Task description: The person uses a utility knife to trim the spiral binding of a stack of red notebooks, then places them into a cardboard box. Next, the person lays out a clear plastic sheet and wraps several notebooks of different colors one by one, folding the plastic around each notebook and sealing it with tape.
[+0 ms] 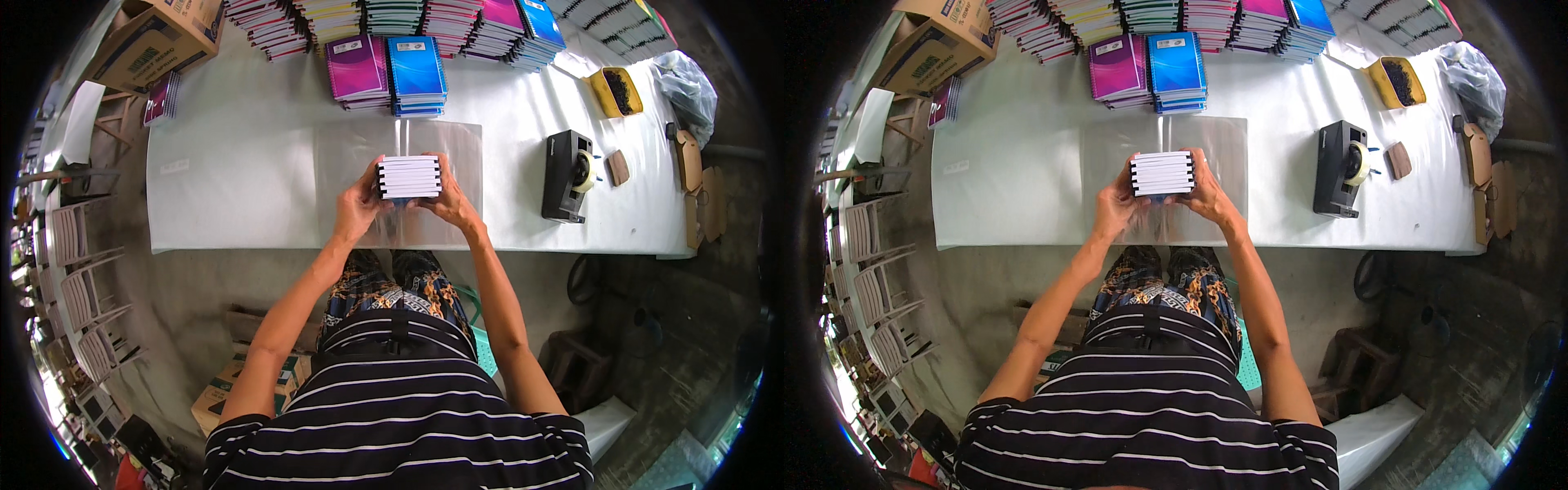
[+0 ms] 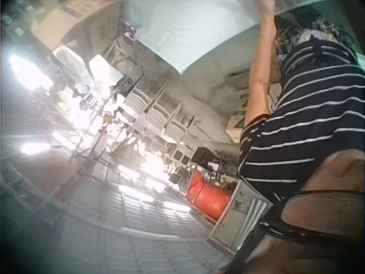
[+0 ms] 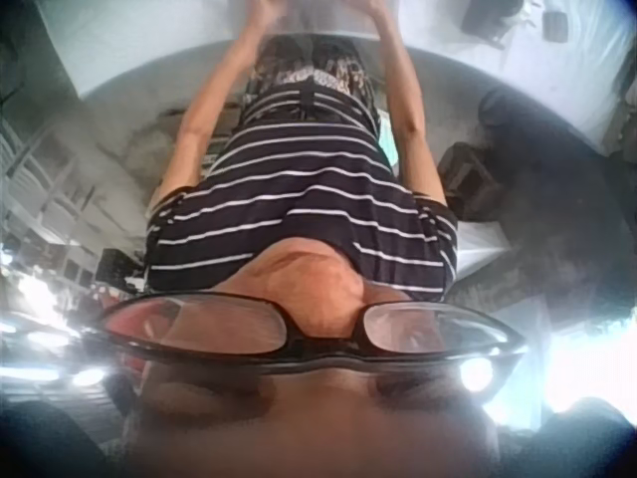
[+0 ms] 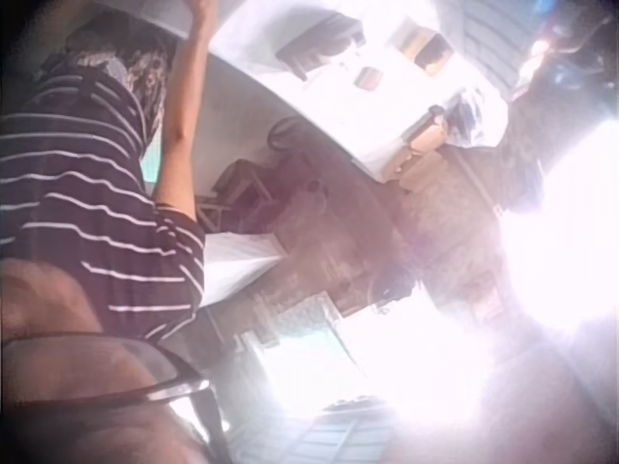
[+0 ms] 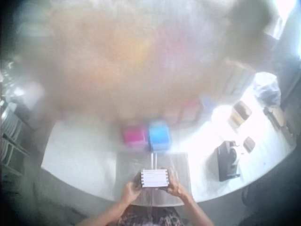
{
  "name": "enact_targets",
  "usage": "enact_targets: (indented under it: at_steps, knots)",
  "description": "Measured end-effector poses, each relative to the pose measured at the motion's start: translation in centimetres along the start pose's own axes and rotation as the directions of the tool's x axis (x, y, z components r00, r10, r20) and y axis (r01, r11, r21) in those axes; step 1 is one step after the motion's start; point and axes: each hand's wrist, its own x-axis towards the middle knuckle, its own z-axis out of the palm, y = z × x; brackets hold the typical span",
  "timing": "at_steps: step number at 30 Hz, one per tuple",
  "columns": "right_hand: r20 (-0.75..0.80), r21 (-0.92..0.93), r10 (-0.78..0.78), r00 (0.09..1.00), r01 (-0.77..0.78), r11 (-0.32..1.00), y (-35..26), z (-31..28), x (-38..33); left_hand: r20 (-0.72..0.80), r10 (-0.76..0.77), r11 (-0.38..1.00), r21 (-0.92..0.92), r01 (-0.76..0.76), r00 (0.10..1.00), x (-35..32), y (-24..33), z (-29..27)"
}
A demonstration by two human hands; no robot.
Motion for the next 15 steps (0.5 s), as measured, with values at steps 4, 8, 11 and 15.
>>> enact_targets:
  at_steps: [4, 8, 11, 15]
  knots:
    - [0.02, 0.029, 0.018, 1.0, -0.018, 0.999, -0.1, -0.5, 0.3, 0.172, 0.013, 1.0, -0.021, -0.009, 0.985, 1.1, 1.0, -2.2]
    - [0.031, 0.119, 0.066, 0.997, -0.069, 0.991, -0.6, -0.5, 0.2, 0.173, -0.009, 0.986, -0.163, 0.038, 0.985, 3.2, 2.6, -4.0]
    - [0.021, 0.088, 0.027, 0.999, -0.029, 0.996, -0.5, -0.5, 0.4, 0.213, -0.024, 0.971, -0.229, 0.074, 0.977, 5.1, 2.8, -3.7]
    - [0.026, 0.075, 0.038, 0.999, -0.04, 0.996, -0.1, -0.4, 0.3, 0.237, -0.024, 0.963, -0.254, 0.085, 0.971, 5.4, 2.8, -3.9]
